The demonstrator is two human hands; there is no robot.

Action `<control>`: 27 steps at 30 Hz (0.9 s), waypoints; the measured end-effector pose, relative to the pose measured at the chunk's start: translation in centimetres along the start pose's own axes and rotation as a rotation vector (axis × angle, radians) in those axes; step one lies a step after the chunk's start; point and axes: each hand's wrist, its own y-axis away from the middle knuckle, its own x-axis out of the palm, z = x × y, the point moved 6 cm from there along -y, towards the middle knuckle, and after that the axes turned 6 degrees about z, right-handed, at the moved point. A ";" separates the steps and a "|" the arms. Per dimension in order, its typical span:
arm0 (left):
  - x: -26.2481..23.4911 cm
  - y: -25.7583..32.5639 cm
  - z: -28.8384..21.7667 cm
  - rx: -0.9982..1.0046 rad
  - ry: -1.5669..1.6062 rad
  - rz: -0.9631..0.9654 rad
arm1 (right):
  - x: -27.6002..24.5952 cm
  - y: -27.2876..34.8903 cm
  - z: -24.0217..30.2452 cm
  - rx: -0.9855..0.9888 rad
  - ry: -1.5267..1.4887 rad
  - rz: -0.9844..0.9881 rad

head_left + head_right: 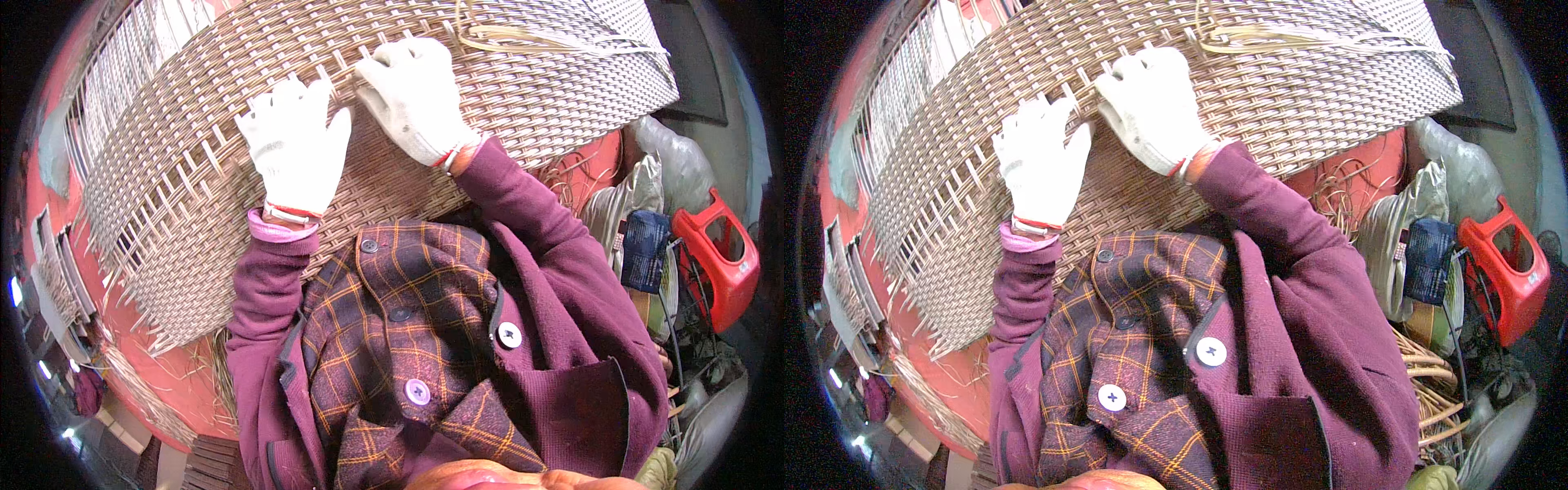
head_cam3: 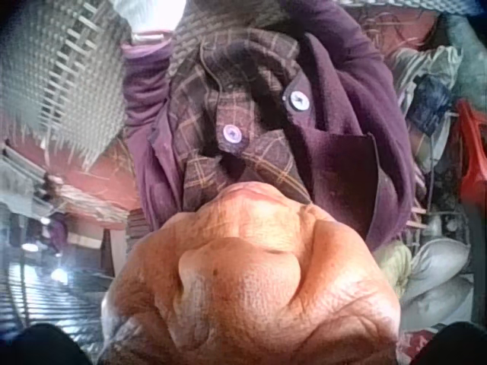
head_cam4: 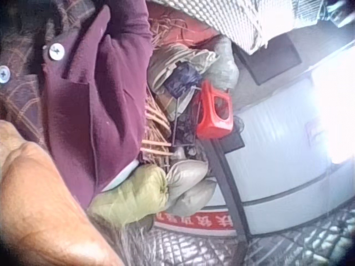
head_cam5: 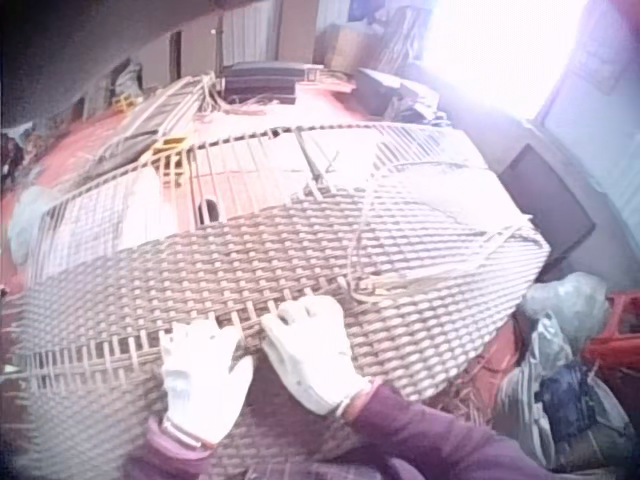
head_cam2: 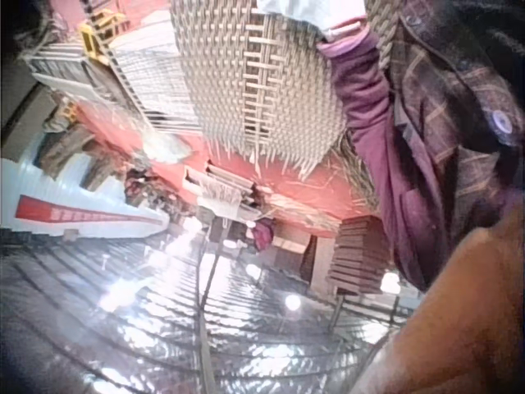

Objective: The person weaves a large flat basket using thin reeds, interlacing them by hand. They adjust their jacket and gloves, then continue weaving the reeds into the basket frame.

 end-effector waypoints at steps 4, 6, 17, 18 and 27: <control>0.4 -0.1 -0.3 0.005 -0.039 0.066 | -0.6 0.0 0.4 -0.008 -0.135 0.059; -0.2 0.2 -0.4 0.014 -0.008 0.023 | -1.6 0.3 0.5 -0.018 -0.180 0.038; 0.4 0.3 -0.8 -0.089 -0.048 0.148 | 0.1 -1.8 -1.3 -0.081 -0.047 0.144; 0.3 0.3 -0.6 -0.105 -0.028 0.117 | 0.0 -1.9 -1.1 -0.082 -0.059 0.114; -1.9 3.8 0.7 -0.098 0.209 0.089 | -3.0 -1.0 2.0 -0.097 -0.085 0.123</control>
